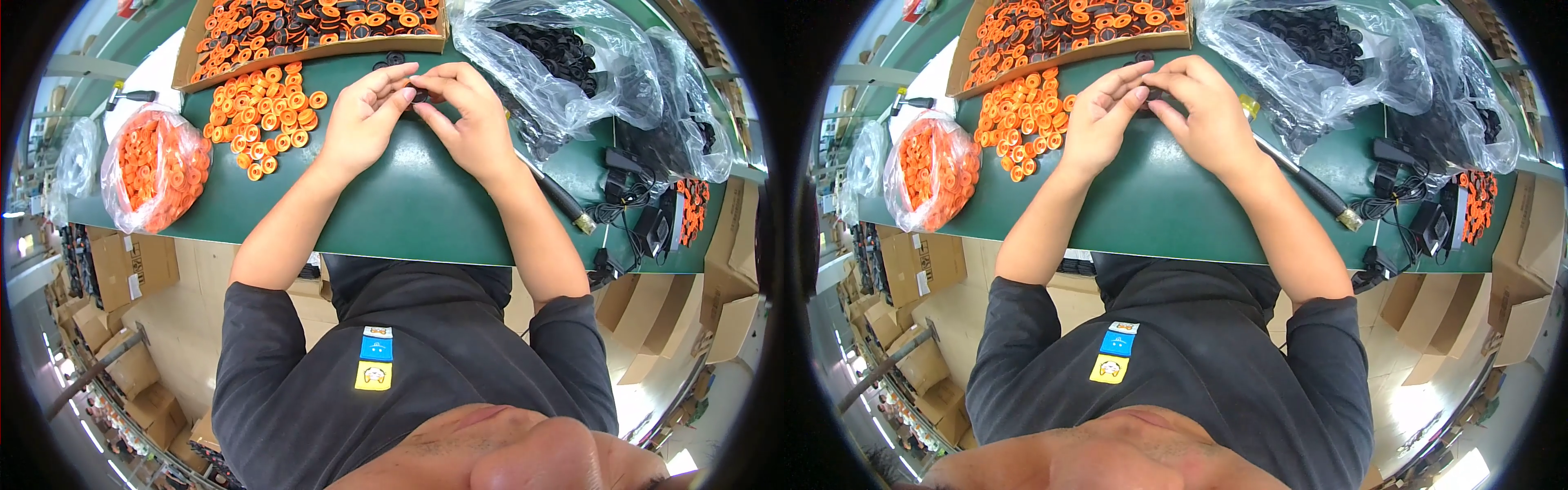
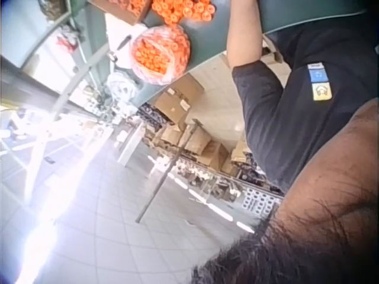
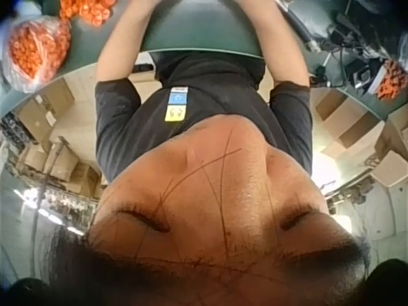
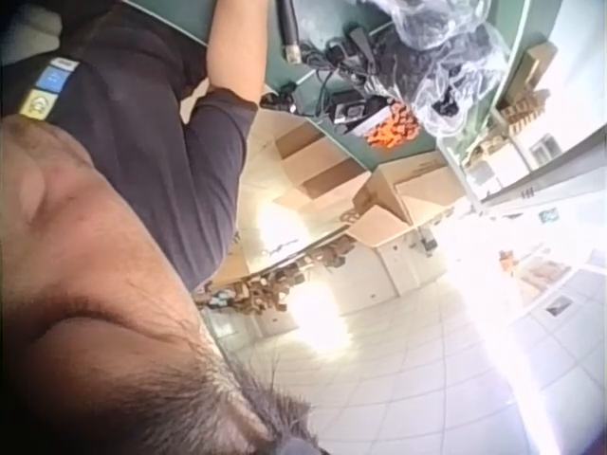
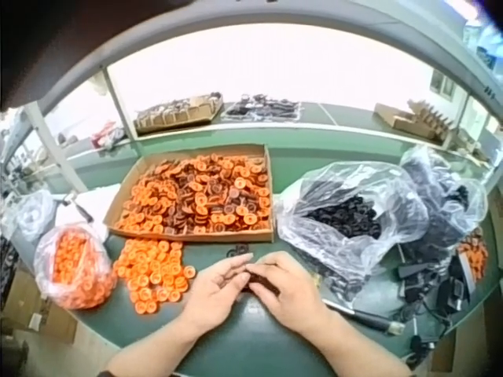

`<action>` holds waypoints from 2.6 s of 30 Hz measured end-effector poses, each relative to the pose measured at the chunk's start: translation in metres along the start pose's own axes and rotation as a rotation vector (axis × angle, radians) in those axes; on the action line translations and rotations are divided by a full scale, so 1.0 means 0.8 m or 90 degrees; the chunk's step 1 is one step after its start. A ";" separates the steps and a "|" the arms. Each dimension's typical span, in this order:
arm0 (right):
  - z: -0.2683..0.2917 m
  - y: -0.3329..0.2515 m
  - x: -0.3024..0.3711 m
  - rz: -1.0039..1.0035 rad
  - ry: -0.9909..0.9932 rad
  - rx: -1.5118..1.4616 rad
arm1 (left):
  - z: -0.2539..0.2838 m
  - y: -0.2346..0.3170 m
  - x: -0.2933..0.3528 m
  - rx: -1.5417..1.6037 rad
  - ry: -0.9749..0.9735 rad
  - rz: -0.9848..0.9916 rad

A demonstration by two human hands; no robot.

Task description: The person assembles circular components by fitting orange and black plastic pieces together by hand, tapping them with a mallet, and placing the assembled pieces into a box.

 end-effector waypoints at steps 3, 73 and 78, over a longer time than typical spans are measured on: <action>0.003 0.031 0.004 -0.157 0.081 -0.222 | 0.003 0.007 0.001 -0.056 0.034 -0.050; 0.053 -0.085 0.091 -0.367 -0.176 0.219 | 0.011 -0.003 -0.012 -0.573 -0.019 -0.135; 0.034 -0.061 0.101 -0.384 -0.281 0.234 | 0.011 -0.007 -0.009 -0.561 -0.011 -0.154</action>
Point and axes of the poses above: each hand's wrist, its own x-axis away from the middle knuckle, its own z-axis out of the back of the hand, y = z × x, the point moved 7 cm from there along -x, towards the middle knuckle, and after that the axes turned 12 degrees about -x, right-handed, at the moved point
